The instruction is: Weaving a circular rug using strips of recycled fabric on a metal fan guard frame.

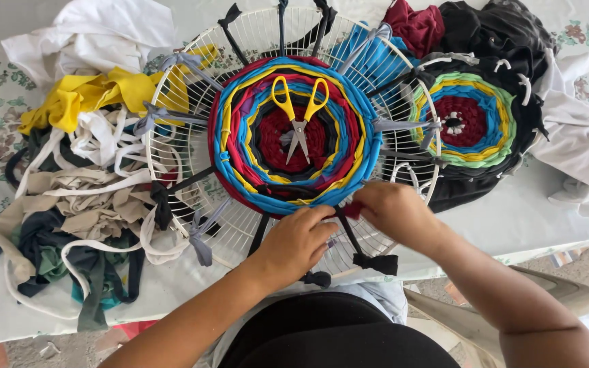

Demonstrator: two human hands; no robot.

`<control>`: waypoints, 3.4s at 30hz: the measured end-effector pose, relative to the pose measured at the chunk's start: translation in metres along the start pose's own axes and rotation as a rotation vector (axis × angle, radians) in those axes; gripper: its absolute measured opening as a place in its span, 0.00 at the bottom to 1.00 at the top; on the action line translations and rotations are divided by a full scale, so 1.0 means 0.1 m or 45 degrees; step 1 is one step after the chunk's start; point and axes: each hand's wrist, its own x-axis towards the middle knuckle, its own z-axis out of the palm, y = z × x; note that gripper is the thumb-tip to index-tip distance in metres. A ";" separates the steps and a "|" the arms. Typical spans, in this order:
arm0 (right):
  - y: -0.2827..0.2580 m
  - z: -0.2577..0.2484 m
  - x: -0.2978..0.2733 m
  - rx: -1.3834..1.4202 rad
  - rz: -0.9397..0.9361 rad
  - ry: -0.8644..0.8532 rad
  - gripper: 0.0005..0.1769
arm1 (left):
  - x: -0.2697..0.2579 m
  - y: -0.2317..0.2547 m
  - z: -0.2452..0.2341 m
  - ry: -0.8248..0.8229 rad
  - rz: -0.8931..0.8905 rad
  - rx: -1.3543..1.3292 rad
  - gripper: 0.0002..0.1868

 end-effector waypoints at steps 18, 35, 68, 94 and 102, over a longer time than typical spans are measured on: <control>0.72 -0.03 0.47 1.300 0.570 0.088 0.06 | 1.02 -0.53 0.16 0.119 -0.356 -0.513 0.17; 2.40 -0.77 1.04 0.017 0.145 0.658 0.04 | 1.25 -1.04 0.44 -0.215 -0.892 -1.054 0.11; 0.04 -0.29 1.14 0.326 -0.249 0.297 0.17 | 1.04 -1.16 -0.52 0.102 -0.949 -1.265 0.23; 1.49 -0.55 1.28 -0.300 -0.137 0.382 0.21 | 0.38 -1.51 -1.36 0.727 -0.698 -1.352 0.10; 1.06 -0.51 1.37 -0.298 -0.035 0.446 0.14 | 0.37 -1.47 -1.26 0.861 -0.609 -1.263 0.13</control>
